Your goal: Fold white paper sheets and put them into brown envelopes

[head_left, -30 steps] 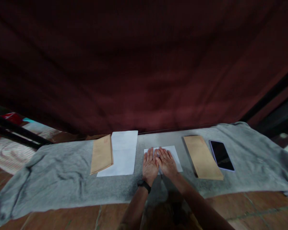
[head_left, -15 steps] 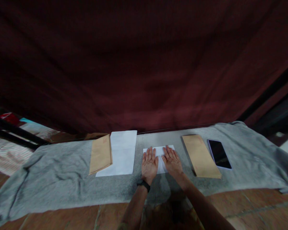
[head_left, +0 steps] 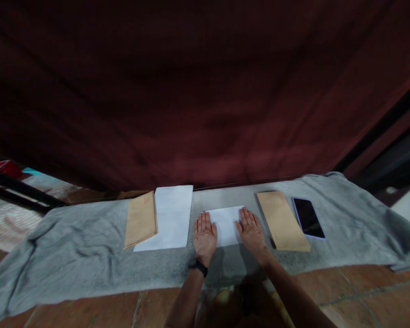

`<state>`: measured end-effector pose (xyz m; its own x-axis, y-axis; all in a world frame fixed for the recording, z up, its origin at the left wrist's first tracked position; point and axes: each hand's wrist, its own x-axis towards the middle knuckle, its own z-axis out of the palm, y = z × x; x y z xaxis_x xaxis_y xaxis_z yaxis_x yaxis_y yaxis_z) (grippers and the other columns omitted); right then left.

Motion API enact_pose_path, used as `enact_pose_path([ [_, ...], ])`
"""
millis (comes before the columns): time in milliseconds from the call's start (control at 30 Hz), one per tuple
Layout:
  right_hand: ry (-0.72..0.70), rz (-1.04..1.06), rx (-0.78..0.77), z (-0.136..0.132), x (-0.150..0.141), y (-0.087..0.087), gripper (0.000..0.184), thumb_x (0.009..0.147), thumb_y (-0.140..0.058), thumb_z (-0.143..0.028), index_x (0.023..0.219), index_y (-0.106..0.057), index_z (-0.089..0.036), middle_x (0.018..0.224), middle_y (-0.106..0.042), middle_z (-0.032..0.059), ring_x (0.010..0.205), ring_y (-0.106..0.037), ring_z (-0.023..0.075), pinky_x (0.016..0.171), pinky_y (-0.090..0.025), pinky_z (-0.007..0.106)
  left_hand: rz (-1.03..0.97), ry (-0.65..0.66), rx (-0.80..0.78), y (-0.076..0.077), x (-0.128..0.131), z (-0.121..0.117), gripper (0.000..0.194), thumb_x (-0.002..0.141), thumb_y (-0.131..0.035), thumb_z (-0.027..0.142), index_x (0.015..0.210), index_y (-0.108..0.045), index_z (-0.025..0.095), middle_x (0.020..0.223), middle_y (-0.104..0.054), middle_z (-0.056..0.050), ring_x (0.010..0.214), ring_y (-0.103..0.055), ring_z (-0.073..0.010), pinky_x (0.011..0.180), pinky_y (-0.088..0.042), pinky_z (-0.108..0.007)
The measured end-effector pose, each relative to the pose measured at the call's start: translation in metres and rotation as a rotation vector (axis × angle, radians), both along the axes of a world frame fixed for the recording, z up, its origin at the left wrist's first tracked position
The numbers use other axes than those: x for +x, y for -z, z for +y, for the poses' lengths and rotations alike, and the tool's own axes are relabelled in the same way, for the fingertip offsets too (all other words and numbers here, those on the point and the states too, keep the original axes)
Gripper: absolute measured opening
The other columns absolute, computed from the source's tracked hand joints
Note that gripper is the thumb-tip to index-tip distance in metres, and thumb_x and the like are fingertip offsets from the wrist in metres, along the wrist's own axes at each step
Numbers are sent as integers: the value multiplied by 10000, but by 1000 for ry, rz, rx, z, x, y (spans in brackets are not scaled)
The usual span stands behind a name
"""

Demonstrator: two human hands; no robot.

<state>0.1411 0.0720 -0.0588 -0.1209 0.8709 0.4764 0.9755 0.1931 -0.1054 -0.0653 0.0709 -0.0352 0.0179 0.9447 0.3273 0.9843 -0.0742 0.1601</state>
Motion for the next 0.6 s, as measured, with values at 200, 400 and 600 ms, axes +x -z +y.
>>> enact_pose_path([
  [200,19,11,-20,0,0,-3,559,1057,-321,-353,1540,-365,-74,1525,-467,186,1396,-462,290,1156,-338,478,-6,-50,16,-3,-2,-1,548,1015,-308,271,1509,-403,52,1531,-461,-196,1449,-407,-289,1191,-349,-489],
  [400,-18,57,-105,-1,-24,-13,522,1053,-294,-305,1498,-441,-76,1517,-483,180,1419,-439,284,1179,-319,498,-22,138,4,-4,26,-15,577,1003,-325,227,1569,-294,123,1590,-403,-121,1505,-301,-235,1234,-305,-464],
  [600,-232,77,-160,-16,-41,-14,498,1044,-299,-269,1501,-448,-135,1512,-507,126,1429,-426,217,1199,-324,463,10,256,-87,1,43,-32,577,977,-321,144,1553,-332,122,1591,-404,-106,1500,-311,-211,1223,-331,-443],
])
